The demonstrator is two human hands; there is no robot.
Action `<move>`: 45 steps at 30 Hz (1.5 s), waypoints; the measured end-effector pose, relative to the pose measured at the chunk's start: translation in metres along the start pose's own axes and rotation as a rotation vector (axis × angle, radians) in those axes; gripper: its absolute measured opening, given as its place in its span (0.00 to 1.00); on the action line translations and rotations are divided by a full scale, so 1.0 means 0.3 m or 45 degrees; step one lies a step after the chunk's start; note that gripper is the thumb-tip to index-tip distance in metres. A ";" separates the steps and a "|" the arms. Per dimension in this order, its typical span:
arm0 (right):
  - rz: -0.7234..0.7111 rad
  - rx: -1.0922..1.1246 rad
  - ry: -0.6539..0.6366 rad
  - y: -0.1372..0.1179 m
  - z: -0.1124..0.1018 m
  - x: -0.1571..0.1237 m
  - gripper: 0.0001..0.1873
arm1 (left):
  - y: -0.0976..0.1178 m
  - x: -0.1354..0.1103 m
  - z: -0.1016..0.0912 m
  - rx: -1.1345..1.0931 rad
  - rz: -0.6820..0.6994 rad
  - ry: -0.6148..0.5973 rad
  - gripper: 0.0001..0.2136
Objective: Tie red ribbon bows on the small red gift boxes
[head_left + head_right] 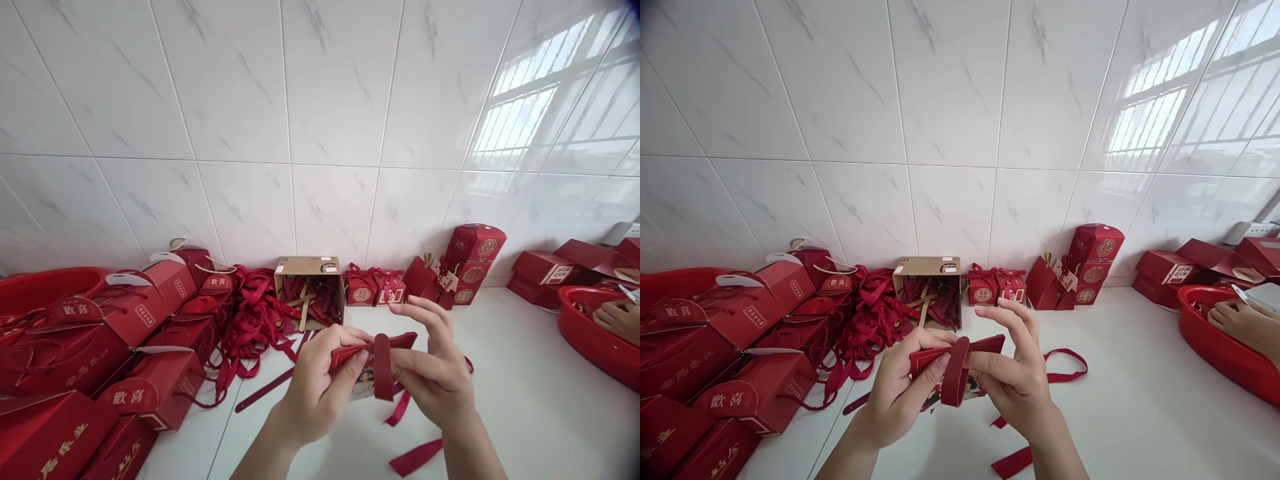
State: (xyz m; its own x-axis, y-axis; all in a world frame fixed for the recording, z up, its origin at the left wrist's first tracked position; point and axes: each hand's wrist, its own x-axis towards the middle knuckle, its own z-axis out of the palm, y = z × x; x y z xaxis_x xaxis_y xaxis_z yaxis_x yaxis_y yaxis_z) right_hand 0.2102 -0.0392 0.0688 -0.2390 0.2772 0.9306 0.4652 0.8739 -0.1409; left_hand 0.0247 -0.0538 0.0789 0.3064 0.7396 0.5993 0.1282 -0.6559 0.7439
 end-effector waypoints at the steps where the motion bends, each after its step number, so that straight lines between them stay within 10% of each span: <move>1: -0.003 -0.004 0.001 0.001 0.000 -0.001 0.12 | 0.001 -0.001 -0.001 0.006 0.003 0.005 0.05; 12: 0.012 0.063 0.019 0.004 0.007 0.009 0.13 | -0.002 0.003 0.005 -0.022 -0.073 -0.079 0.06; 17: 0.577 0.565 0.134 0.006 0.015 -0.008 0.31 | -0.024 -0.001 0.017 -0.040 0.047 -0.095 0.06; 22: 0.915 0.869 -0.074 0.006 0.017 -0.002 0.13 | -0.028 -0.007 0.029 0.015 0.046 -0.070 0.06; 28: 0.749 0.556 -0.087 0.006 0.031 -0.001 0.17 | 0.003 -0.001 -0.014 0.032 -0.322 -0.074 0.15; 36: 0.422 0.372 -0.259 -0.011 0.029 -0.017 0.12 | 0.020 0.000 -0.062 0.108 -0.037 -0.059 0.08; 45: 0.321 0.355 -0.256 -0.016 0.033 -0.014 0.12 | 0.018 0.000 -0.040 0.068 -0.124 0.051 0.06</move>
State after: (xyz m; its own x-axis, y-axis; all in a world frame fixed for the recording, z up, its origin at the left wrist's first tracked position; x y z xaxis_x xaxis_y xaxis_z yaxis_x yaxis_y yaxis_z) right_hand 0.2006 -0.0406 0.0622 -0.3217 0.5442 0.7748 0.2887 0.8357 -0.4671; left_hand 0.0141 -0.0555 0.0864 0.2523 0.8049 0.5371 0.2060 -0.5870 0.7829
